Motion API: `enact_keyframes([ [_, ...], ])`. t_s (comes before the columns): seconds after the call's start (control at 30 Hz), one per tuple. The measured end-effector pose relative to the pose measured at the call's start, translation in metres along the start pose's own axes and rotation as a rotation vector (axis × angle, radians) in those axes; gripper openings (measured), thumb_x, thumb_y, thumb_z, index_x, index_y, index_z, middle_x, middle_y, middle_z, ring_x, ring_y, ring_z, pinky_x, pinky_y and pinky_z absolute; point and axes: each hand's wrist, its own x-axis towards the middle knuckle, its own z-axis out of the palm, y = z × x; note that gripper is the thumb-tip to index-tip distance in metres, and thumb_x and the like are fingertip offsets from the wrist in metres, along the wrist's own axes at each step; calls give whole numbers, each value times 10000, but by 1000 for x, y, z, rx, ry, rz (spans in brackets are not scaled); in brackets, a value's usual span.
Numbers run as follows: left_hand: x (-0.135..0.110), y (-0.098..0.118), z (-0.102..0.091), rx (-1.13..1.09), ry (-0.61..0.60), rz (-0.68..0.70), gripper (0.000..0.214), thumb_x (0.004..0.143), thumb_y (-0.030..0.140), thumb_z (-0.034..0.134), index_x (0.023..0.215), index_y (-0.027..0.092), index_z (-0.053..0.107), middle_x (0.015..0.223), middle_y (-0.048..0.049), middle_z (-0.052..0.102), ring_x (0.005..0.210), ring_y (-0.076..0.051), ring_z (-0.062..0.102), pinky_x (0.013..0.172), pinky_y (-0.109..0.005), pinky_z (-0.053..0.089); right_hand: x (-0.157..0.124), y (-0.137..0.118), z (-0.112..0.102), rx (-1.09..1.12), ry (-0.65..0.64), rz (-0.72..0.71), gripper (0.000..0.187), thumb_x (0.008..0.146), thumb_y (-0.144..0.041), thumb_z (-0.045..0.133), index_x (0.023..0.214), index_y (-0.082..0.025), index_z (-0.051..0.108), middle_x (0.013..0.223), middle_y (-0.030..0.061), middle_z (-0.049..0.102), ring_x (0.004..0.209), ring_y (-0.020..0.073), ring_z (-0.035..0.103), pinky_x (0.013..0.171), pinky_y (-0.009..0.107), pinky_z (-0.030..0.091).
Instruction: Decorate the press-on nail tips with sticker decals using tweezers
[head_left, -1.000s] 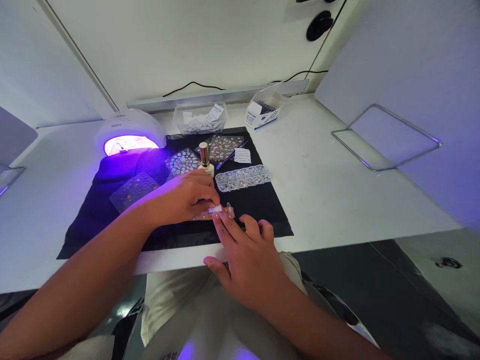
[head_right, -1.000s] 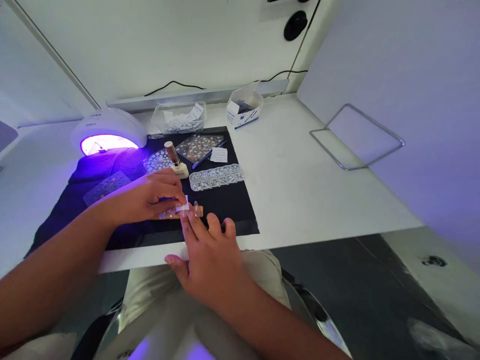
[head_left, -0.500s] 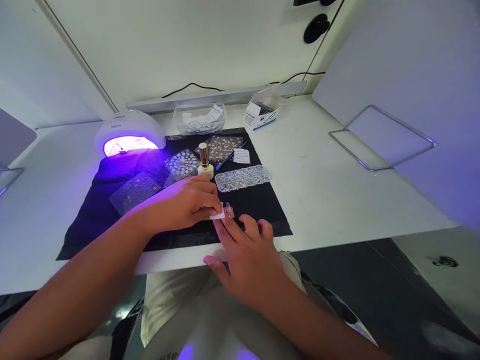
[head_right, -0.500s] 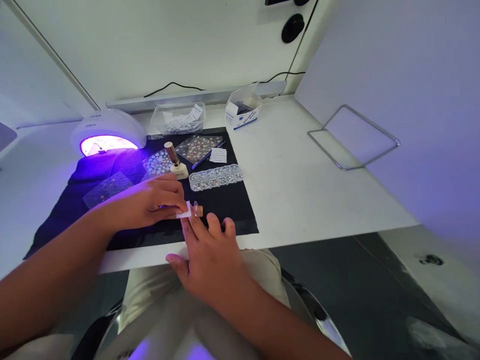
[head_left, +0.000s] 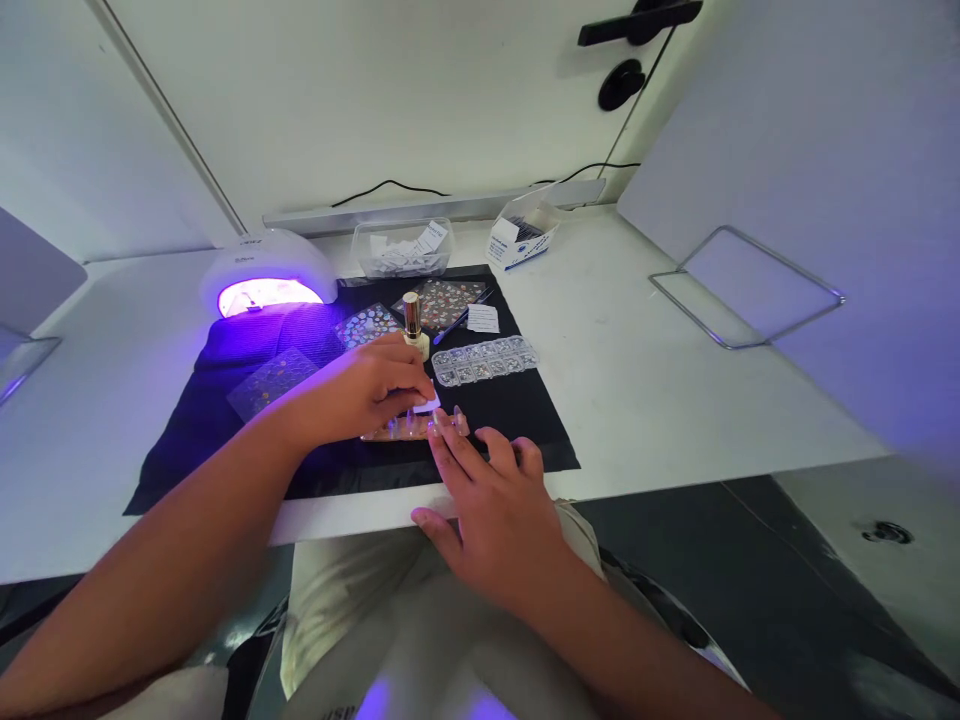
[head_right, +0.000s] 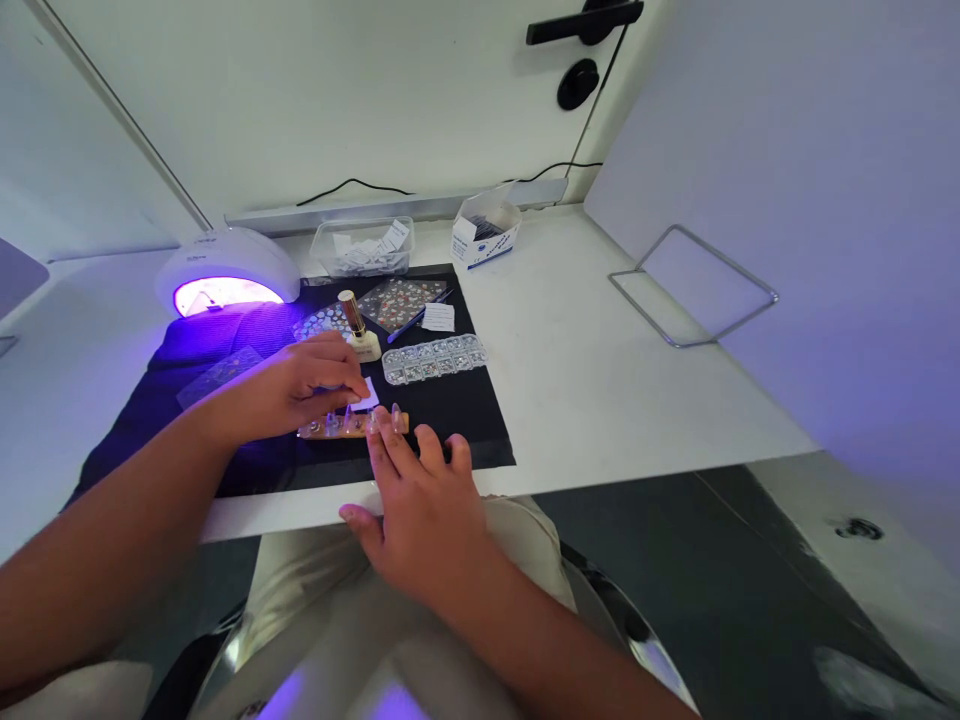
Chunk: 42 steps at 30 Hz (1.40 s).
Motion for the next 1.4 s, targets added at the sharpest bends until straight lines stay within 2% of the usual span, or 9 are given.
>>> enact_keyframes([
  [0.1,-4,2,-8,-29,-1,-11,193,986,156,533,922,147,716,856,-59,665,860,-180,575,793,-304,446,-6,3,-1,-5,32,-24,689,1001,-566,344,1484,-88,460,1540,112,525,1122,351,421,916,515,249],
  [0.23,-9,3,-15,-87,-101,-9,153,945,128,590,929,173,735,839,-32,679,819,-151,612,754,-262,474,-17,4,-3,41,69,-72,611,1012,-525,361,1408,-104,558,1505,86,570,1103,326,427,928,485,249],
  [0.37,-10,-2,-13,-113,-162,-16,174,921,94,598,922,183,748,825,-24,696,808,-145,624,742,-252,478,-15,-4,-3,89,29,-128,623,1012,-537,350,1411,-105,554,1511,100,560,1077,321,443,939,483,255],
  [0.53,-9,-5,-10,-124,-188,-39,147,928,134,613,936,169,755,854,-38,710,839,-155,626,774,-267,480,-2,-16,-3,81,-34,-68,697,1003,-571,347,1437,-50,509,1505,177,545,1123,347,455,944,493,255],
  [0.67,-8,-5,-8,-134,-200,-40,136,932,158,619,935,174,754,837,-36,707,838,-157,620,784,-271,470,3,-20,-4,67,-49,-37,725,993,-586,357,1460,-45,479,1489,213,544,1197,375,452,945,493,259],
  [0.9,-8,-3,-5,-140,-178,-33,142,950,183,605,913,165,741,822,-37,683,828,-159,601,778,-273,442,9,-24,-3,60,-62,7,703,987,-584,384,1441,-61,506,1479,192,564,1367,418,353,961,504,240],
  [1.2,-9,-7,-8,-133,-159,-72,153,941,139,590,900,165,736,819,-29,671,819,-151,593,776,-273,444,9,-21,3,36,-50,-1,695,990,-577,383,1446,-68,512,1451,177,598,1227,390,438,938,497,242],
  [1.4,-9,-12,-6,-103,-138,-132,149,938,150,590,884,163,728,830,-36,662,839,-168,589,771,-289,443,8,-22,3,14,-45,-14,759,984,-576,393,1518,-36,386,1555,167,491,1128,360,445,886,495,254],
])
